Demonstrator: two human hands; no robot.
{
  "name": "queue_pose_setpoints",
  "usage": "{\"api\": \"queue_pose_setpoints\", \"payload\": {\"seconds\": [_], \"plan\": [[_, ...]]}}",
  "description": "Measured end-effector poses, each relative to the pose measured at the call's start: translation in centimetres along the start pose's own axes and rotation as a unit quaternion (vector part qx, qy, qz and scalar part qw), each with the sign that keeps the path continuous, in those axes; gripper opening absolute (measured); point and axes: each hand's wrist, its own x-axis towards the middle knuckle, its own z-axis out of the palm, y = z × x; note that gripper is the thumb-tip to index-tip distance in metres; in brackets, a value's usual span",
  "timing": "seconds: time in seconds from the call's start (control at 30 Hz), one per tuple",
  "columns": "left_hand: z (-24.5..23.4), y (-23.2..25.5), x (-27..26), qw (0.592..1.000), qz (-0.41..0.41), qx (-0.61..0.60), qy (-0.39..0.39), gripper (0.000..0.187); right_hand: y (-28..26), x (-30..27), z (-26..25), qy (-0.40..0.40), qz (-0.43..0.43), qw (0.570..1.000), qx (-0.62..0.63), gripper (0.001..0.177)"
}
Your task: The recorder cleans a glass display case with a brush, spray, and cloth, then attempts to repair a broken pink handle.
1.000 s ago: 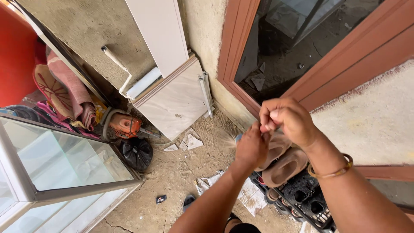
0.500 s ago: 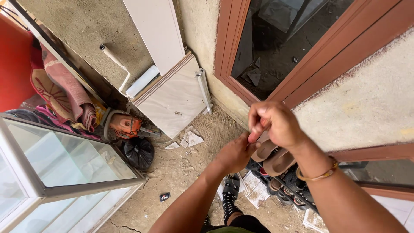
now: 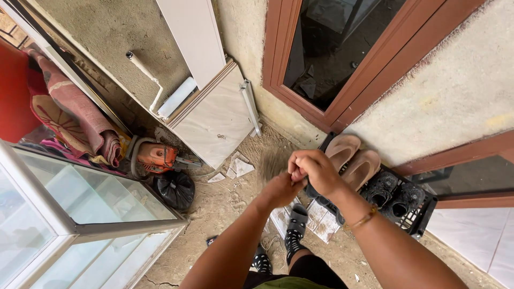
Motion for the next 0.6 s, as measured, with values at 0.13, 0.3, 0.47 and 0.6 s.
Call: {"api": "queue_pose_setpoints", "payload": {"seconds": [0.13, 0.3, 0.47, 0.6], "plan": [[-0.5, 1.1, -4.1, 0.999, 0.026, 0.007, -0.018, 0.063, -4.2, -1.5, 1.1, 0.014, 0.010, 0.999, 0.040, 0.036], [-3.6, 7.0, -8.0, 0.997, 0.068, -0.012, 0.031, 0.057, -11.4, -2.3, 0.5, 0.023, -0.063, 0.993, 0.101, 0.038], [-1.5, 6.5, -5.6, 0.993, 0.087, -0.018, 0.081, 0.056, -10.1, -3.0, 0.0, 0.023, -0.065, 0.996, 0.049, 0.037], [5.0, 0.6, -2.3, 0.989, 0.097, -0.085, 0.066, 0.053, -2.2, -4.6, 0.5, 0.016, -0.007, 1.000, -0.020, 0.035]]}}
